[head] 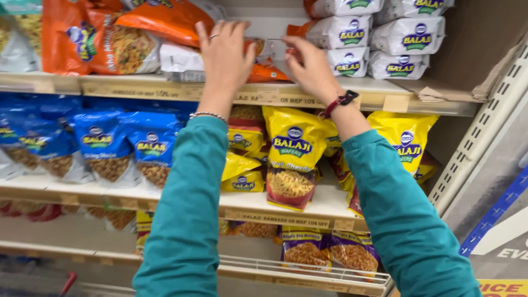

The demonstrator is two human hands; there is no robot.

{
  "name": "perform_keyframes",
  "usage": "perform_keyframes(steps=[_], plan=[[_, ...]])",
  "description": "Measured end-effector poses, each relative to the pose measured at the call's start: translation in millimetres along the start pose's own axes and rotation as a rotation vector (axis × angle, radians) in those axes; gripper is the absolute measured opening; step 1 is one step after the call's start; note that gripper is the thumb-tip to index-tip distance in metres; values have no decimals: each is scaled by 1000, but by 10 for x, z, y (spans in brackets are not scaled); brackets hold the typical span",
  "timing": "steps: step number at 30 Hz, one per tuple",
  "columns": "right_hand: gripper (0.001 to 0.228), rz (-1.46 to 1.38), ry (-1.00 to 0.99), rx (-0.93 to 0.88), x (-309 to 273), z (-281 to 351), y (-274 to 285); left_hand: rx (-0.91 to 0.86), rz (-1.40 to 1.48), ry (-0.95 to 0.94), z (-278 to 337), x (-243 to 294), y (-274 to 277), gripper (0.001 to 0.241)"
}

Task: Organizing and arranging snack bags on store shelves.

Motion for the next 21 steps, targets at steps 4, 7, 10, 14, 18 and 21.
perform_keyframes(steps=[4,7,10,14,18,21], plan=[[38,119,275,-73,-401,162,-444,-139,-204,-54,384,-376,271,48],[28,184,93,-108,-585,224,-445,-221,-331,-161,575,-312,381,54],[18,205,-14,-51,-537,247,-364,-231,-428,-241,573,-171,425,57],[17,256,34,-5,-598,335,-276,-242,-463,-307,505,-46,454,51],[15,426,199,143,-927,405,-36,-256,-280,-312,296,104,580,52],[13,525,195,255,-1107,422,262,-288,-133,-269,152,299,629,62]])
Point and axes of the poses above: each hand's wrist, its own z-axis away from the middle knuckle, its own y-axis out of the back of the hand, x = y × z, the point moved 9 cm from there along -z, towards the middle knuckle, and after that the axes turned 7 degrees about x, right-handed, at the moved point
